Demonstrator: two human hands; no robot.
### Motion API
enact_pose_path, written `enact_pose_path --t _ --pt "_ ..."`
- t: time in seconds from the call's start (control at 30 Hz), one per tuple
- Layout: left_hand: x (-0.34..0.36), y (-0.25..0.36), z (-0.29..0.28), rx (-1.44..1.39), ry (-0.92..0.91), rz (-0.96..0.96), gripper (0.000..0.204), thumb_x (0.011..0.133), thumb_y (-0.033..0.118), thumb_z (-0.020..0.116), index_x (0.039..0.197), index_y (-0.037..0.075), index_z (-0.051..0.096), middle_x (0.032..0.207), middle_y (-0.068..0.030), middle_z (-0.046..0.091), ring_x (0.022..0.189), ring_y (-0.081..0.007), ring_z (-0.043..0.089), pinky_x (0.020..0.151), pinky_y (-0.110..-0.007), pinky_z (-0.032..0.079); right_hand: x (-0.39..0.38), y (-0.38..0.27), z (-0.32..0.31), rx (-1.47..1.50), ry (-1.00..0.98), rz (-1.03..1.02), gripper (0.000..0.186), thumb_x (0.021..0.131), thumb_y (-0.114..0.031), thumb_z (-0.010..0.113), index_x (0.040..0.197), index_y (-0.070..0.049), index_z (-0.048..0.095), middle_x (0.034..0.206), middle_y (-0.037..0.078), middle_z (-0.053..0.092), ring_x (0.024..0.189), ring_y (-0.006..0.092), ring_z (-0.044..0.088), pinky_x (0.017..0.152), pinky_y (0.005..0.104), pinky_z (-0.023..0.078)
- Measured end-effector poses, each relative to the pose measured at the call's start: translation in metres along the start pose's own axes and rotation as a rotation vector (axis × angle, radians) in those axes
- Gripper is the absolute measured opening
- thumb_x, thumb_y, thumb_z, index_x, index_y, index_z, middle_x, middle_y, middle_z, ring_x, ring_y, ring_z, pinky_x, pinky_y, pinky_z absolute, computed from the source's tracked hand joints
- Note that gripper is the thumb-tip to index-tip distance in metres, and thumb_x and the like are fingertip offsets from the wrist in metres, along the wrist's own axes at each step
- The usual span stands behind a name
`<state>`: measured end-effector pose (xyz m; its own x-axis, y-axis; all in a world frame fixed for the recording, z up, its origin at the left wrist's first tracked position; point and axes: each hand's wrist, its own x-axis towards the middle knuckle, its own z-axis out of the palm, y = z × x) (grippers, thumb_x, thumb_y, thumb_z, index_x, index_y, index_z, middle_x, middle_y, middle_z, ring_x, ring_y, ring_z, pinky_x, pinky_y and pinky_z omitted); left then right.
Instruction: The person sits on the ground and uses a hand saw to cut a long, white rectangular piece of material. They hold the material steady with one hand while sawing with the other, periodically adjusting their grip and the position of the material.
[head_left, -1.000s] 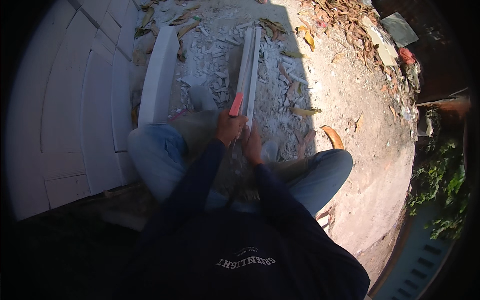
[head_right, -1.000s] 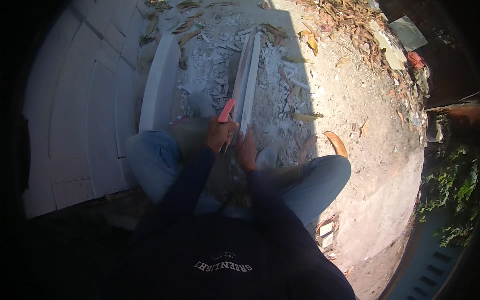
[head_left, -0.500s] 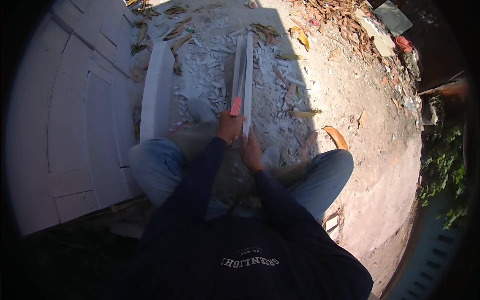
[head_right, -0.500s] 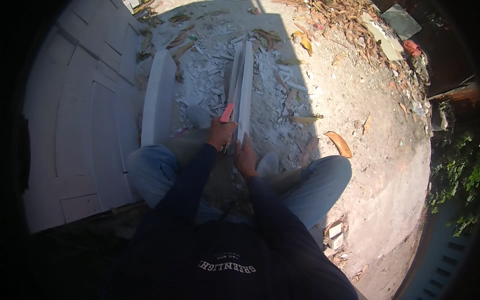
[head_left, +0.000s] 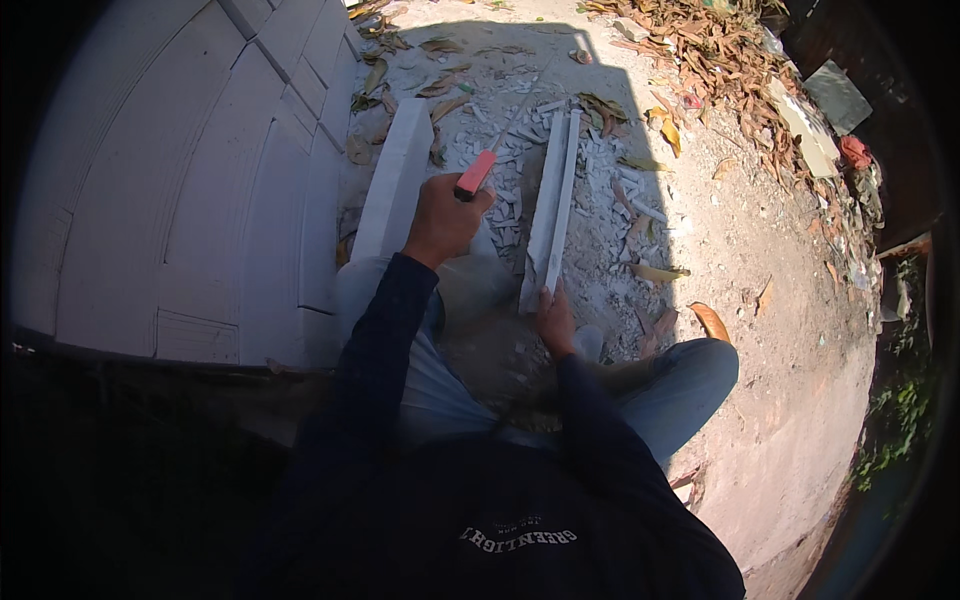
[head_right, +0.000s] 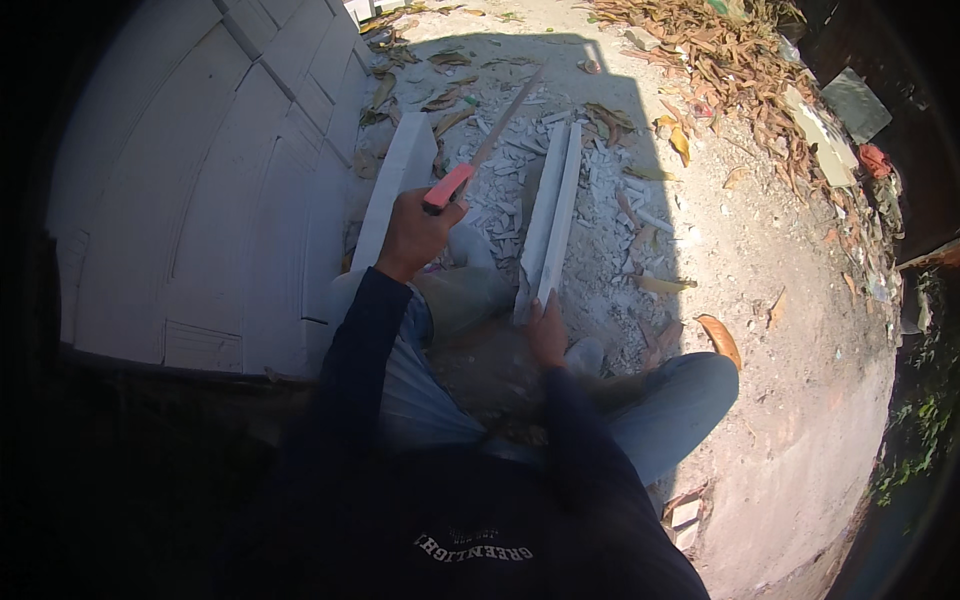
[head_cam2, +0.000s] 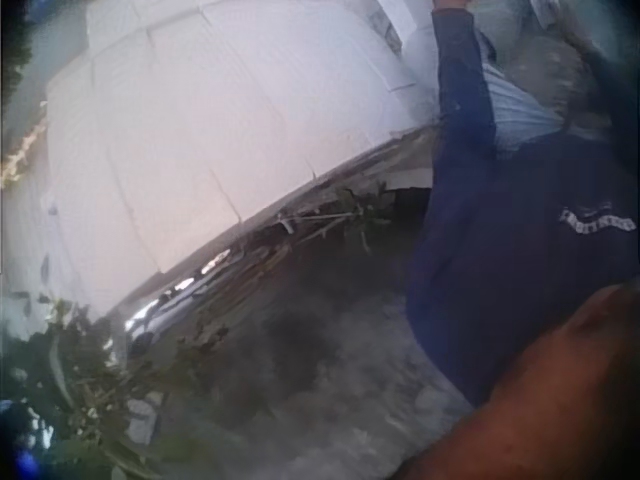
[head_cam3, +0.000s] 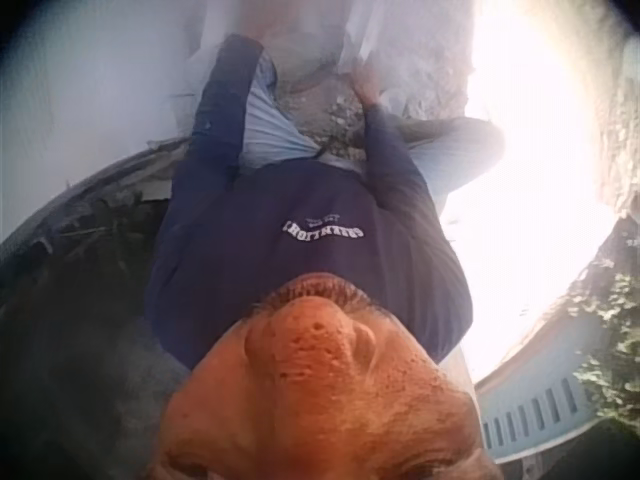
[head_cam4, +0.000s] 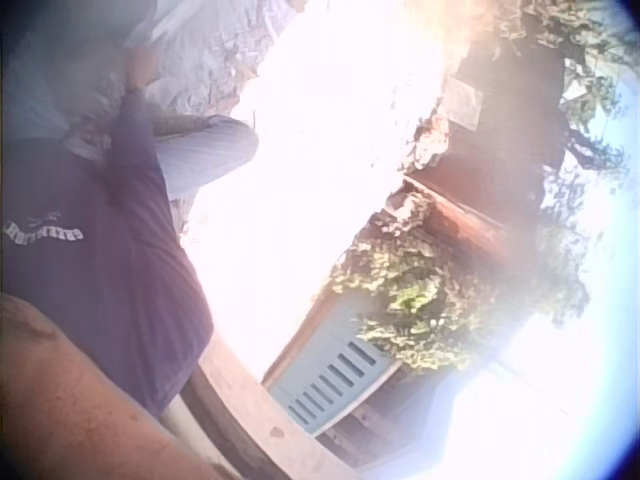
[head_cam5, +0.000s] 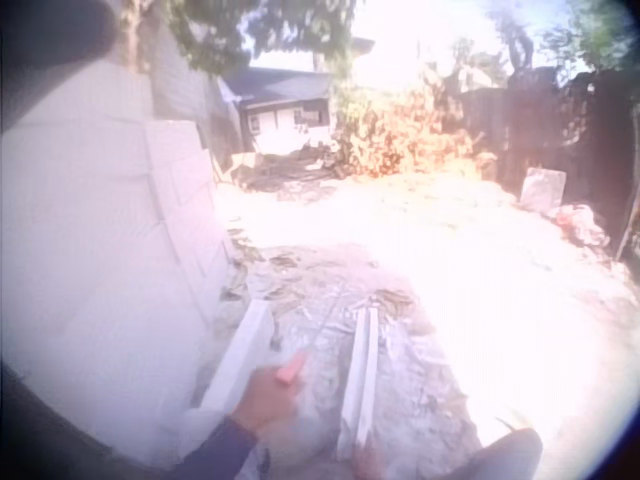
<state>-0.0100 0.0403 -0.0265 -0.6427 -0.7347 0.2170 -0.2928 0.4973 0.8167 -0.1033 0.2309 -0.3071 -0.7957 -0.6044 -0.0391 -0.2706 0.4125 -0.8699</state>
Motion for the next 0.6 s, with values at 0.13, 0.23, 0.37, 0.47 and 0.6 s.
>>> enact_pose_path --t 0.13,0.23,0.37,0.47,0.6 --pt "0.005 0.006 -0.074 0.079 -0.033 0.102 0.029 0.089 0.021 0.074 0.079 -0.005 0.068 0.058 -0.0074 0.057 0.056 -0.0166 0.054 0.056 -0.037 0.042 0.000 0.007 0.000 0.012 -0.013 -0.008 0.060 0.106 -0.034 0.045 0.149 0.007 0.039 0.138 0.033 0.054 0.127 0.0473 0.054 0.105 0.0479 0.043" --pt "-0.008 0.036 -0.080 -0.120 -0.054 -0.080 0.027 0.091 0.019 0.073 0.079 -0.004 0.068 0.058 -0.0028 0.056 0.050 -0.0118 0.052 0.049 -0.033 0.039 0.013 0.021 -0.001 -0.012 -0.049 0.030 0.063 0.105 -0.034 0.048 0.150 0.008 0.036 0.138 0.034 0.054 0.126 0.0466 0.055 0.104 0.0485 0.043" --pt "-0.028 0.044 -0.073 -0.276 -0.056 -0.279 0.025 0.093 0.016 0.070 0.075 0.000 0.065 0.058 -0.0005 0.055 0.040 -0.0092 0.047 0.038 -0.031 0.034 -0.001 -0.018 -0.005 -0.115 0.056 0.080 0.073 0.100 -0.036 0.058 0.149 0.012 0.034 0.134 0.036 0.055 0.123 0.0470 0.056 0.103 0.0488 0.045" --pt "-0.013 0.053 -0.067 -0.448 -0.019 -0.393 0.030 0.094 0.018 0.070 0.069 0.004 0.060 0.056 -0.0011 0.052 0.038 -0.0100 0.045 0.034 -0.033 0.033 0.016 -0.043 -0.013 -0.152 0.139 0.060 0.081 0.096 -0.038 0.063 0.149 0.014 0.032 0.132 0.036 0.056 0.123 0.0476 0.057 0.103 0.0487 0.045" --pt "0.012 0.059 -0.062 -0.558 -0.048 -0.392 0.037 0.098 0.027 0.068 0.069 0.009 0.052 0.057 0.0017 0.045 0.041 -0.0095 0.043 0.038 -0.030 0.036 0.057 -0.084 -0.017 -0.211 0.134 0.063 0.094 0.089 -0.043 0.070 0.151 0.014 0.028 0.133 0.037 0.055 0.124 0.0471 0.056 0.104 0.0483 0.045"
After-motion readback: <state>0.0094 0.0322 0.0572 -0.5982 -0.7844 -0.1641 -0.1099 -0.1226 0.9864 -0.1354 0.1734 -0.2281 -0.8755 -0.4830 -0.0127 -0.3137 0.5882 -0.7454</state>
